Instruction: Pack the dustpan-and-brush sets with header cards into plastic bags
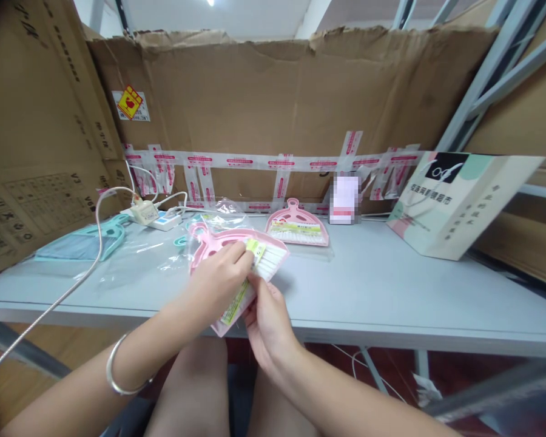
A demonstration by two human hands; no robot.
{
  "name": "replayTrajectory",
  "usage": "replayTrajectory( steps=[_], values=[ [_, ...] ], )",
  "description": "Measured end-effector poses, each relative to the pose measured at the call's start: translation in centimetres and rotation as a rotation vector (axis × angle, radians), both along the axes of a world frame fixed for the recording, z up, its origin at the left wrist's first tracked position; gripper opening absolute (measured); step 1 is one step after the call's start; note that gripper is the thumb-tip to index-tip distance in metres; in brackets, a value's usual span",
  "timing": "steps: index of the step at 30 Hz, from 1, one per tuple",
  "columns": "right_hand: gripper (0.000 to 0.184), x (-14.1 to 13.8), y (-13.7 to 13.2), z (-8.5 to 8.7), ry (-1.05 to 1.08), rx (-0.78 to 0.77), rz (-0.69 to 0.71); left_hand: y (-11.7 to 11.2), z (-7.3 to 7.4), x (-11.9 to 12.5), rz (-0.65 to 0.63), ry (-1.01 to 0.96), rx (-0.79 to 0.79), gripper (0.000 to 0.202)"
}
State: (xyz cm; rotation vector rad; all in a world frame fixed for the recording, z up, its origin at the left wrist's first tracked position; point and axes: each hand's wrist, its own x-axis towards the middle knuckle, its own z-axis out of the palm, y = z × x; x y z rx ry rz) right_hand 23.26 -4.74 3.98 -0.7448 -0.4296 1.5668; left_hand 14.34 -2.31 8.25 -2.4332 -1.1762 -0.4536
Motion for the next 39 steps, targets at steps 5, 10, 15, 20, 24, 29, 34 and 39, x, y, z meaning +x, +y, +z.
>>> replayTrajectory(
  steps=[5,10,15,20,24,29,34,39],
  values=[
    [0.018,-0.2,-0.2,-0.1,0.097,-0.053,-0.026,-1.6,-0.5,-3.7,-0.126,-0.541,0.045,0.010],
    [0.026,-0.5,-0.1,0.4,0.143,-0.105,-0.081,-1.9,-3.2,-7.4,0.220,-1.277,-0.062,0.025],
    [0.028,-1.2,-0.2,0.7,0.188,-0.097,-0.086,-0.5,-4.7,-7.3,0.112,-1.458,-0.691,0.046],
    [0.025,-1.4,0.2,0.6,0.192,-0.068,-0.126,-0.7,-4.7,-6.3,0.107,-1.403,-0.655,0.040],
    [0.024,-1.2,0.7,0.3,0.177,-0.093,-0.135,-2.0,-4.8,-5.8,0.059,-1.330,-0.717,0.040],
    [0.026,-1.3,0.9,-0.1,0.159,-0.072,-0.123,-2.9,-4.2,-5.6,0.094,-1.433,-0.896,0.038],
    [0.028,-2.0,1.2,-0.1,0.165,-0.013,-0.129,-2.1,-3.4,-5.0,0.057,-1.577,-1.047,0.071],
    [0.022,-2.5,2.8,0.7,0.167,-0.049,-0.067,0.9,-3.1,-5.3,0.042,-1.681,-1.017,0.054]
  ],
)
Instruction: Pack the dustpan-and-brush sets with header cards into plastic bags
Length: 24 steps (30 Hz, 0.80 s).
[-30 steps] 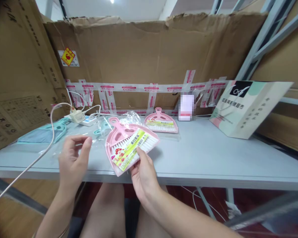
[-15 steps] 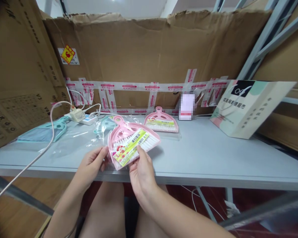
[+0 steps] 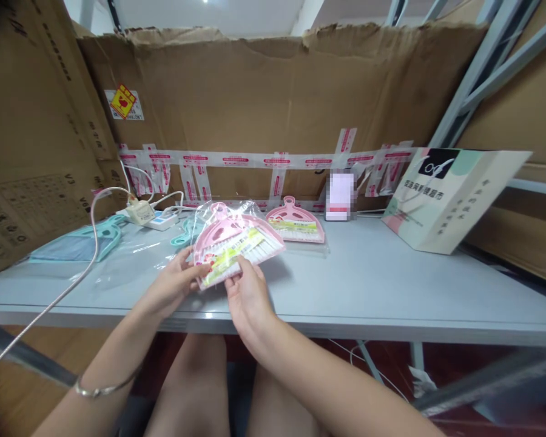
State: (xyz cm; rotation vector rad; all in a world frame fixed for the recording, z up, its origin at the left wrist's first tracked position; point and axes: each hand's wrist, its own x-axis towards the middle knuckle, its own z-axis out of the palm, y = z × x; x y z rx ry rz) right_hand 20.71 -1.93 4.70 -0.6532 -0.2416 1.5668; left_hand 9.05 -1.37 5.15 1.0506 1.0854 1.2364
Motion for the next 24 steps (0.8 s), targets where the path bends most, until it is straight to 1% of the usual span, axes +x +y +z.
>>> replayTrajectory(
  steps=[2,4,6,7,8,9,10,11,12,13,14,16,18,19,21,24],
  values=[
    [0.019,0.7,0.9,0.6,-0.072,-0.004,0.088,1.5,0.4,-0.8,0.025,-0.039,-0.011,0.038],
    [0.014,2.5,1.9,1.3,-0.242,0.085,0.247,2.9,1.1,-1.8,0.032,-0.065,-0.032,0.027],
    [0.006,5.0,3.2,2.0,-0.521,0.216,0.432,3.9,1.9,-2.9,0.023,-0.053,-0.052,0.023],
    [0.012,6.4,4.0,2.3,-0.693,0.259,0.505,4.3,2.2,-3.3,0.013,-0.035,-0.049,0.022],
    [0.019,7.7,4.8,2.6,-0.858,0.275,0.502,4.7,2.5,-3.7,0.002,-0.011,-0.035,0.022],
    [0.026,8.8,5.6,2.9,-0.978,0.290,0.454,5.1,2.8,-4.1,-0.013,0.017,-0.015,0.021],
    [0.031,9.7,6.4,3.2,-1.046,0.299,0.360,5.5,3.1,-4.3,-0.029,0.046,0.006,0.020],
    [0.032,10.1,7.1,3.4,-1.063,0.302,0.261,5.9,3.3,-4.5,-0.050,0.074,0.025,0.019],
    [0.028,10.3,7.7,3.6,-1.033,0.303,0.189,6.4,3.4,-4.6,-0.069,0.100,0.038,0.018],
    [0.025,10.1,8.2,3.7,-0.979,0.294,0.157,7.0,3.6,-4.6,-0.086,0.120,0.045,0.017],
    [0.024,9.7,8.6,3.7,-0.914,0.284,0.165,7.5,3.7,-4.7,-0.101,0.137,0.051,0.017],
    [0.026,8.6,9.0,3.7,-0.796,0.278,0.266,8.7,3.8,-4.8,-0.125,0.172,0.058,0.019],
    [0.025,7.7,9.3,3.5,-0.730,0.300,0.354,9.7,3.7,-4.8,-0.142,0.211,0.063,0.025],
    [0.026,7.4,9.4,3.4,-0.712,0.311,0.364,10.1,3.6,-4.8,-0.148,0.232,0.064,0.028],
    [0.029,7.2,9.5,2.9,-0.692,0.310,0.339,10.4,3.2,-4.7,-0.149,0.265,0.060,0.031],
    [0.023,7.5,9.8,2.1,-0.678,0.282,0.296,10.0,2.8,-4.4,-0.139,0.282,0.047,0.032]
  ],
)
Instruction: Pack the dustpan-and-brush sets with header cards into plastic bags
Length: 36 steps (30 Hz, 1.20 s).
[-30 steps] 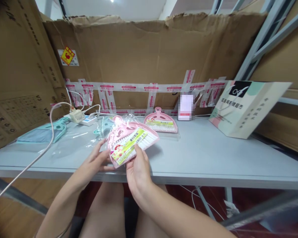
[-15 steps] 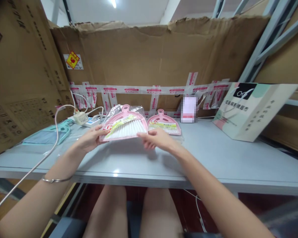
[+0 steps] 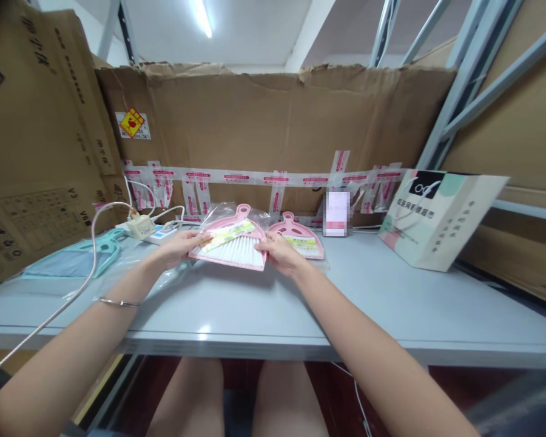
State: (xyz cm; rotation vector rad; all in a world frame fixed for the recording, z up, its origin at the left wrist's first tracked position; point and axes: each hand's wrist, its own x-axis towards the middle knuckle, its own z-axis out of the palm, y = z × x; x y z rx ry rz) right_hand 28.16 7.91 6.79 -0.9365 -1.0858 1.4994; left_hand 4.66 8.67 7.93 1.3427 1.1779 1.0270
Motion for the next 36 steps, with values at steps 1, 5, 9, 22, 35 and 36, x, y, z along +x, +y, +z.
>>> replayTrajectory(
  steps=[1,5,9,22,35,36],
  values=[
    [0.020,0.1,0.1,-0.3,0.000,-0.004,-0.001,-0.3,-0.1,0.1,0.001,-0.006,-0.005,0.032],
    [0.009,0.5,0.6,-1.1,-0.006,0.001,0.000,-1.4,-0.1,-0.1,-0.013,-0.057,-0.011,0.042],
    [0.016,0.4,0.8,-1.5,0.010,0.028,-0.006,-1.3,-0.5,-0.5,-0.006,-0.088,-0.023,0.063],
    [0.045,0.3,-1.6,-0.2,0.107,0.098,0.200,-1.3,-0.3,-0.6,0.063,-0.113,0.020,0.050],
    [0.019,0.3,0.4,-1.5,0.079,0.016,0.072,-0.8,-0.9,-0.9,0.042,-0.084,-0.038,0.065],
    [0.018,0.2,0.4,-1.5,0.080,0.010,0.067,-0.7,-1.0,-0.8,0.070,-0.076,-0.036,0.065]
  ],
)
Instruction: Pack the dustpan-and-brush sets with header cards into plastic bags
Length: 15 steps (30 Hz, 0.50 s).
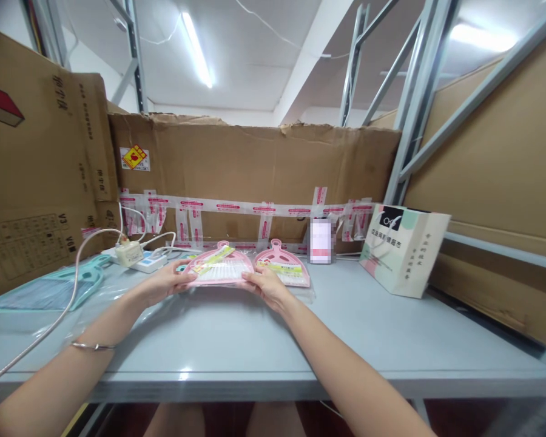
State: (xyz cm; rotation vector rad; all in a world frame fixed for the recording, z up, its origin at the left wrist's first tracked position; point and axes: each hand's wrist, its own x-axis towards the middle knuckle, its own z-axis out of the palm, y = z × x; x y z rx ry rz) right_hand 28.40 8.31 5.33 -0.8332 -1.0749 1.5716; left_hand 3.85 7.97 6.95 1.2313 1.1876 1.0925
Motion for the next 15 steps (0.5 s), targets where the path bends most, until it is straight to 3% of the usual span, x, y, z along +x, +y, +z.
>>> replayTrajectory(
  steps=[4,10,15],
  values=[
    [0.014,-0.11,0.13,-0.04,-0.004,-0.028,-0.025,0.28,-0.21,0.30,0.096,0.043,0.024,0.059],
    [0.019,0.02,0.50,-0.53,-0.045,-0.051,-0.084,-0.27,0.33,0.37,0.063,-0.002,0.057,0.056],
    [0.009,-0.31,0.25,-0.67,-0.057,-0.033,-0.035,-0.35,0.28,0.56,0.137,0.020,0.092,0.052]
  ],
)
